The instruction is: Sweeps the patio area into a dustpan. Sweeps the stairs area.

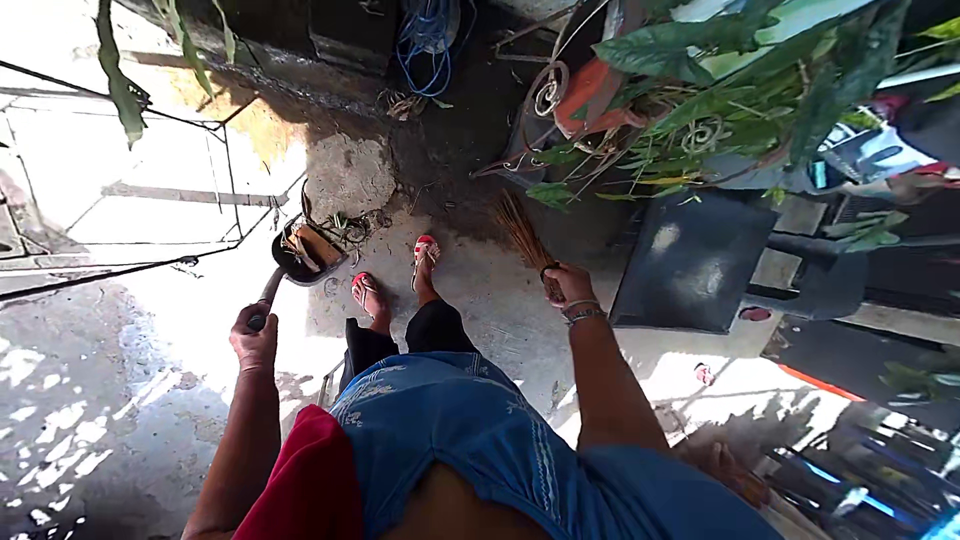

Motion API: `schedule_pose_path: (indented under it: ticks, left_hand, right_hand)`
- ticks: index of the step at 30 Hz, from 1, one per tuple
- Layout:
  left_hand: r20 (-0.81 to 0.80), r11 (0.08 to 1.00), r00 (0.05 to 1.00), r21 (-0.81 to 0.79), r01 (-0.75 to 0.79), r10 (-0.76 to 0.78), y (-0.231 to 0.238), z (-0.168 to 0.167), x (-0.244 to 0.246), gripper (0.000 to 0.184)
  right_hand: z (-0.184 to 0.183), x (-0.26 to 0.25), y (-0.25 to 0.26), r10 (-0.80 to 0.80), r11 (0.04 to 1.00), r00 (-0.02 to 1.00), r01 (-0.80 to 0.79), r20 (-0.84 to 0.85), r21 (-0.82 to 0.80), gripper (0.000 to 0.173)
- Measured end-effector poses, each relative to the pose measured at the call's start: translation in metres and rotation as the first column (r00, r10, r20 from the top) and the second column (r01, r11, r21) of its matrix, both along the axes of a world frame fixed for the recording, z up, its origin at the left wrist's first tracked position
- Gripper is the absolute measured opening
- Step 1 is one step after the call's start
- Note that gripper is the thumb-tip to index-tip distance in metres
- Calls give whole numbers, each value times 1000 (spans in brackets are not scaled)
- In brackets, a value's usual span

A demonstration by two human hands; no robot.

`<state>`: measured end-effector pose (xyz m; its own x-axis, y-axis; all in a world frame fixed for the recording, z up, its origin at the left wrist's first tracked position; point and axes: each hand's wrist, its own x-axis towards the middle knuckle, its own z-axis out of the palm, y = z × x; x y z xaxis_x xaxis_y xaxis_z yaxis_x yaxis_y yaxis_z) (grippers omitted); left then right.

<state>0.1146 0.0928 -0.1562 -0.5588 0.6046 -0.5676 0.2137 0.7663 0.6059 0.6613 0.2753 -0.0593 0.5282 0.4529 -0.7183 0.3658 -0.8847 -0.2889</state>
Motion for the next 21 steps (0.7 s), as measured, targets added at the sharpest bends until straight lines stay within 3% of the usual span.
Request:
schedule_pose_path:
  ticks: [3,4,6,8,10,13,15,18,21]
  left_hand:
    - [24,997,998,-41,58,-57,5,1,5,36]
    - [23,995,996,-57,82,-81,7,2,8,36]
    - [34,991,994,-76,109,-107,13,6,17,35]
    - [41,994,994,-55,99,-97,17,5,21,34]
    - [47,996,995,-22,90,-88,19,2,22,34]
    - [41,996,995,12,87,-88,22,-1,23,33]
    - [38,997,996,-10,82,-82,25,1,25,33]
    - [26,995,994,-14,102,-102,25,-1,29,34]
    - [14,992,993,-38,118,-118,26,2,34,33]
  right_hand:
    - [-56,-53,-13,-74,997,995,76,-62,22,32]
    - [-68,-78,-22,-35,999,994,35,-106,3,32]
    - [-75,-112,-42,130,985,967,-152,-220,-85,50]
    - [-54,-125,-55,259,937,910,-318,-324,-144,62]
    - [-19,-114,-56,346,913,885,-394,-313,-103,58]
    - [25,-72,-33,503,857,854,-513,-130,-56,52]
    - [29,-50,-9,546,837,838,-545,-4,-44,52]
    - [-17,-43,27,499,867,864,-497,66,-44,59]
    - [-68,-72,35,488,866,872,-489,-37,-104,63]
